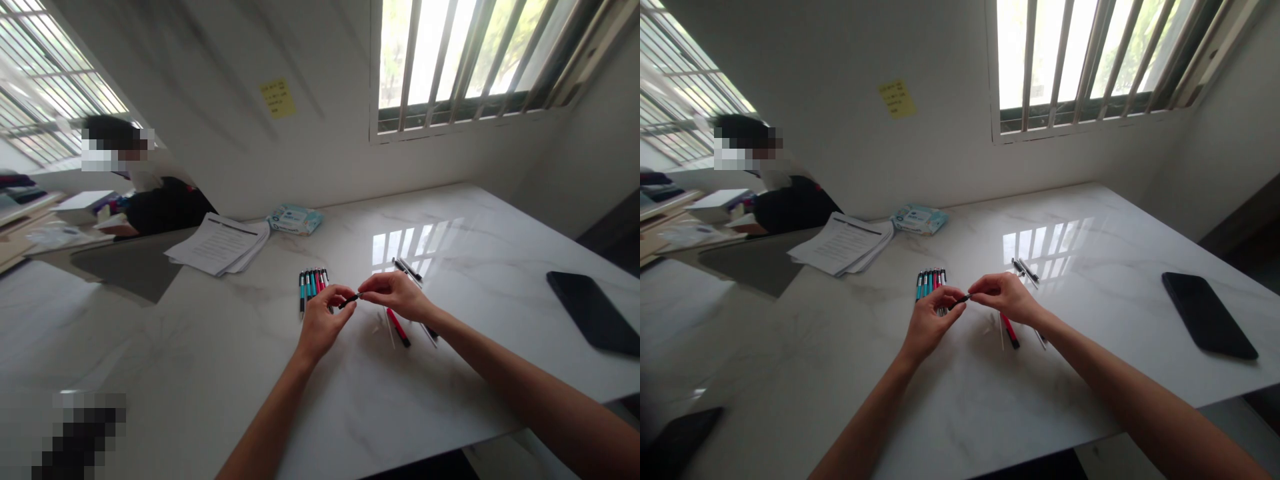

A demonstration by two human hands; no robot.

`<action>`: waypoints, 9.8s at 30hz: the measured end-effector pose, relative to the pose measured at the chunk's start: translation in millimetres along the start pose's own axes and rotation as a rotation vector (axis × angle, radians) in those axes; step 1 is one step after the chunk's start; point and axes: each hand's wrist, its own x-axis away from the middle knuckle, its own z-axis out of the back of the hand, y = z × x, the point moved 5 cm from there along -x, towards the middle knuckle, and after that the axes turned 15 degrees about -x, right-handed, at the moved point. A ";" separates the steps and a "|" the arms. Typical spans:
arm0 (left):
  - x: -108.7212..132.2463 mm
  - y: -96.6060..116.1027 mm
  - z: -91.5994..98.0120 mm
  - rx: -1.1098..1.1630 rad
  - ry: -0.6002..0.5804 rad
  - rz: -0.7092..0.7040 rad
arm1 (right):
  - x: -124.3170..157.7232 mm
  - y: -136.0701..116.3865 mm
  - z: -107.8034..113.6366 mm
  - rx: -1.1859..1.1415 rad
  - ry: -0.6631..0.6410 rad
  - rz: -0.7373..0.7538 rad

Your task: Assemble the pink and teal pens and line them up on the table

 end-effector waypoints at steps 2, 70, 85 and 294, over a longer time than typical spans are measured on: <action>0.4 0.7 0.3 0.008 0.004 -0.006 | 0.3 -1.5 0.2 0.061 -0.008 0.005; 10.8 -10.7 -31.7 0.775 -0.238 0.434 | 28.0 -48.0 -29.8 0.775 -0.290 0.304; -2.5 -15.8 -3.5 0.623 0.007 0.267 | 19.4 -14.7 -9.3 0.847 -0.494 0.035; 1.0 -2.3 4.6 -0.038 0.100 0.074 | 0.6 -30.9 50.9 0.012 0.182 0.144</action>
